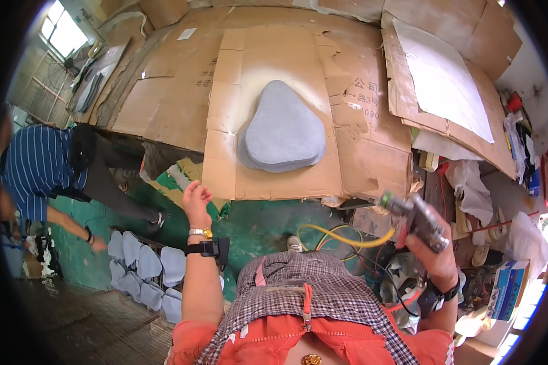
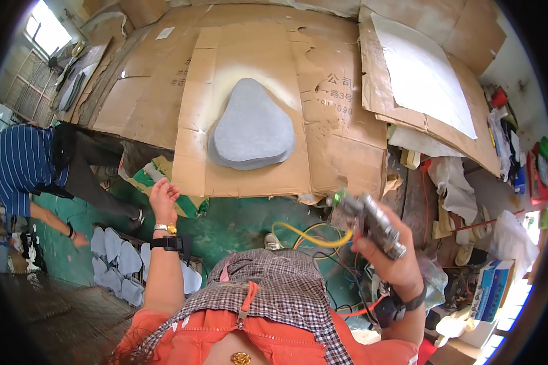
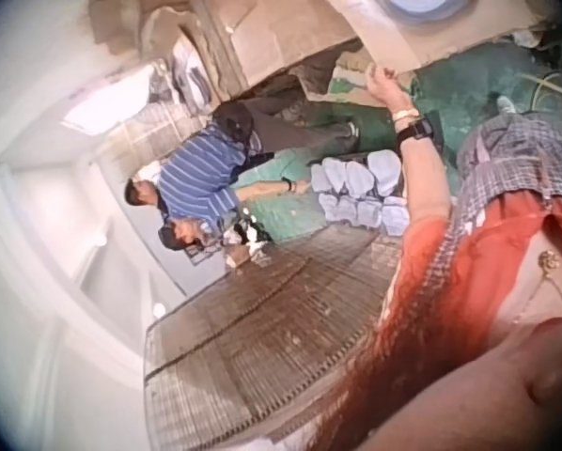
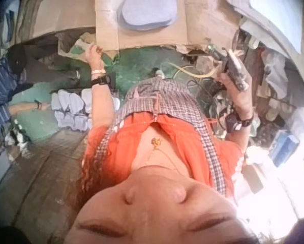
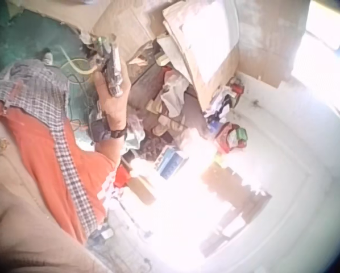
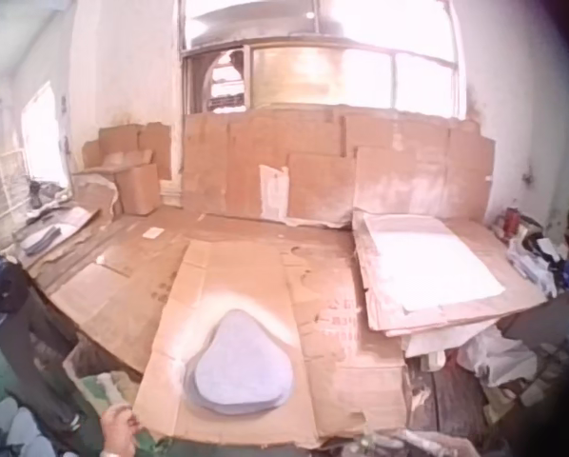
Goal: The person repeatedly picks up gray, heart-shaped parts from a metal rack and places them onto a cardboard surface. They then use a spray gun to coat the parts with gray paint before returning them to the rack. This cycle is performed multiple times in a workshop environment.
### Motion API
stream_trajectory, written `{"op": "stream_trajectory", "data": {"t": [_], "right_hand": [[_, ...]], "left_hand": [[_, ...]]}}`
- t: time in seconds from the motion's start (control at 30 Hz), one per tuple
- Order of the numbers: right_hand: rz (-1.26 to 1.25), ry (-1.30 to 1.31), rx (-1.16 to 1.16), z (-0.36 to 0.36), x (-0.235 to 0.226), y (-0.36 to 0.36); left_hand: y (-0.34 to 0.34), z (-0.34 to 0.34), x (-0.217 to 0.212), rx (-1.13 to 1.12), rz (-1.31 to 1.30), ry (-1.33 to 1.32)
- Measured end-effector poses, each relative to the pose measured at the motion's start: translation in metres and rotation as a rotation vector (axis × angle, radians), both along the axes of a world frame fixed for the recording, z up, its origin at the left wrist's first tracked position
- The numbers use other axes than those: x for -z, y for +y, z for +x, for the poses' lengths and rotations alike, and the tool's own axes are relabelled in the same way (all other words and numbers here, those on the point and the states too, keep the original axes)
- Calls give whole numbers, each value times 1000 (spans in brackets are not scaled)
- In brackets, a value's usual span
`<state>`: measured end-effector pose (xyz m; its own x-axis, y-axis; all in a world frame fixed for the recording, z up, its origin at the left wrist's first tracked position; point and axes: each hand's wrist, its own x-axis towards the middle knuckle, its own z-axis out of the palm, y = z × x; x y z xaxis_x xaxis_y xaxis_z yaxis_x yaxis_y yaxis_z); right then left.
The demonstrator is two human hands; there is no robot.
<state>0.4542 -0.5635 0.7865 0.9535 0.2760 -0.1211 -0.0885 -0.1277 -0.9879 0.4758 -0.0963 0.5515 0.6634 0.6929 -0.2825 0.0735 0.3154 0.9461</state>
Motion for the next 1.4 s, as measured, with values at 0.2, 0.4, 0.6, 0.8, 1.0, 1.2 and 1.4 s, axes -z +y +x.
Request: {"op": "stream_trajectory", "data": {"t": [0.2, 0.4, 0.6, 0.8, 1.0, 1.2, 1.4], "right_hand": [[51, -88, 94, 15, 2, 5], [-69, -14, -5, 3, 5, -15], [95, -15, 32, 10, 7, -3], [42, 38, 93, -2, 7, -13], [1, 112, 13, -4, 6, -26], [33, 25, 180, 11, 10, -14], [103, 87, 54, 8, 16, -15]], "left_hand": [[-25, 54, 18, 195, 70, 129], [-44, 94, 30, 324, 134, 192], [-50, 128, 57, 345, 374, 249], [-60, 145, 63, 372, 716, 353], [-81, 155, 42, 452, 1005, 523], [-79, 161, 51, 500, 1046, 650], [-89, 159, 46, 442, 1093, 642]]}}
